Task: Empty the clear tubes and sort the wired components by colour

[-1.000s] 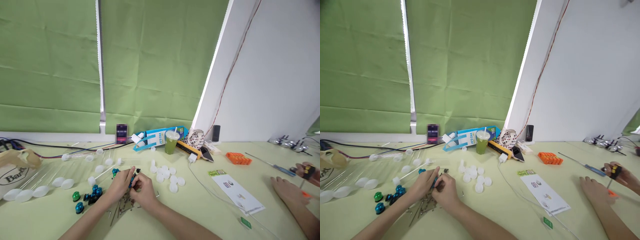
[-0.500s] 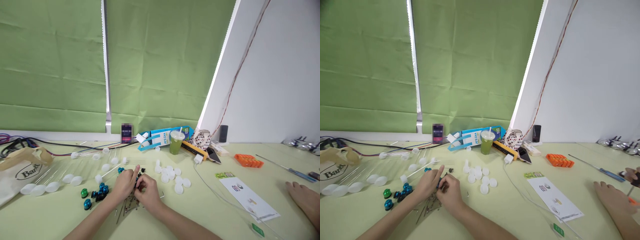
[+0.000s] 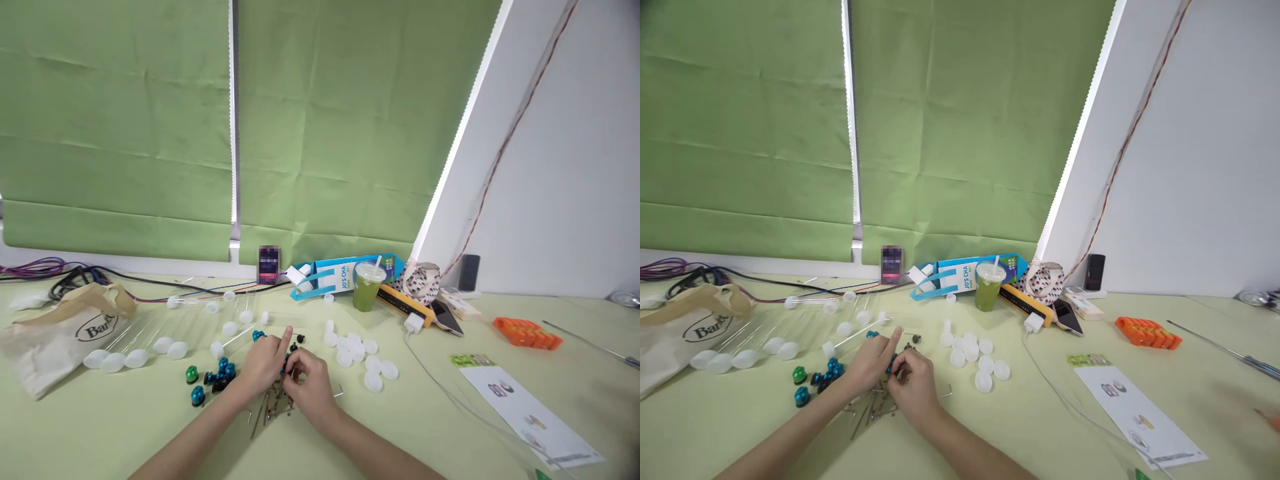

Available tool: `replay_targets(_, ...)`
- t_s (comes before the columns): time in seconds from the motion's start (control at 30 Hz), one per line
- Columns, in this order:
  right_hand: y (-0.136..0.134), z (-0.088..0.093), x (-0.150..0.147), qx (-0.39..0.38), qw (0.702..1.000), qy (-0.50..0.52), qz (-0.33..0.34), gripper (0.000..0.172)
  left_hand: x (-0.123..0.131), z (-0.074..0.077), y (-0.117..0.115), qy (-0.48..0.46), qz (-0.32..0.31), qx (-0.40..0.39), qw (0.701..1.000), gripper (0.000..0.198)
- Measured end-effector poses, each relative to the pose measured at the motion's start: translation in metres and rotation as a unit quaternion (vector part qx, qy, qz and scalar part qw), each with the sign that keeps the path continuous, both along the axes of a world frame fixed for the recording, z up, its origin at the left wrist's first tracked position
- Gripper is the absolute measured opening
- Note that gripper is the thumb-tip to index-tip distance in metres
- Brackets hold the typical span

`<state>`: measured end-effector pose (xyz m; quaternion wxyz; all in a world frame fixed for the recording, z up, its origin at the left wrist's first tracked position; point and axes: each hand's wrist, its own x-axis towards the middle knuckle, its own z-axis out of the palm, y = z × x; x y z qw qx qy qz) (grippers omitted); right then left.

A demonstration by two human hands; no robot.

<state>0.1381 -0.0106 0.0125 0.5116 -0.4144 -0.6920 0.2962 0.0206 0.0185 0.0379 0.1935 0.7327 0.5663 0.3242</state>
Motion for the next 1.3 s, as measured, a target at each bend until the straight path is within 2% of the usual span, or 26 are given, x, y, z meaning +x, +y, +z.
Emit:
replay_targets(0.07,0.005,-0.004,0.002,-0.025,0.999,0.027,-0.002,0.010,0.001,0.002,-0.004,-0.024,-0.063,0.032,0.997,0.049)
replay_targets(0.13,0.008,-0.006,0.003,-0.051,0.997,0.055,-0.002,0.011,0.002,0.002,-0.007,-0.033,-0.090,0.061,0.994,0.037)
replay_targets(0.2,0.009,-0.006,0.003,-0.069,0.995,0.069,0.005,0.011,0.004,0.000,-0.006,-0.019,-0.066,0.074,0.995,0.035)
replay_targets(0.27,0.007,-0.004,0.002,-0.074,0.995,0.068,0.012,0.010,0.005,-0.003,-0.004,-0.009,-0.029,0.065,0.997,0.044)
replay_targets(0.43,0.003,-0.005,0.001,-0.073,0.996,0.057,0.012,0.009,0.003,-0.005,0.004,-0.022,0.008,-0.012,1.000,0.058)
replay_targets(0.53,0.009,-0.008,0.005,-0.095,0.991,0.094,0.021,0.011,0.000,0.000,0.000,-0.036,-0.050,0.004,0.998,0.053)
replay_targets(0.63,0.016,-0.006,0.009,-0.126,0.979,0.158,0.038,0.016,-0.002,0.007,-0.006,-0.052,-0.115,0.045,0.991,0.034)
replay_targets(0.73,0.018,0.002,0.011,-0.154,0.968,0.186,0.064,0.018,-0.001,0.010,-0.008,-0.077,-0.139,0.044,0.986,0.025)
replay_targets(0.8,0.015,0.007,0.010,-0.149,0.973,0.165,0.064,0.015,0.001,0.009,-0.006,-0.096,-0.117,0.042,0.988,0.027)
replay_targets(0.9,0.008,0.011,0.007,-0.102,0.989,0.098,0.036,0.009,0.004,0.004,0.000,-0.097,-0.067,0.041,0.992,0.039)
replay_targets(1.0,0.003,0.007,0.004,-0.063,0.997,0.049,0.014,0.009,0.005,-0.003,0.003,-0.056,-0.028,0.019,0.998,0.050)
replay_targets(1.1,0.004,0.001,0.004,-0.074,0.996,0.047,0.016,0.009,0.003,-0.003,0.002,-0.022,0.004,0.044,0.999,0.051)
replay_targets(1.2,0.010,-0.001,0.007,-0.109,0.990,0.091,0.020,0.011,0.002,0.000,-0.002,-0.030,-0.057,0.098,0.993,0.041)
replay_targets(1.3,0.014,0.003,0.009,-0.129,0.983,0.127,0.030,0.014,0.001,0.002,-0.004,-0.026,-0.111,0.104,0.988,0.032)
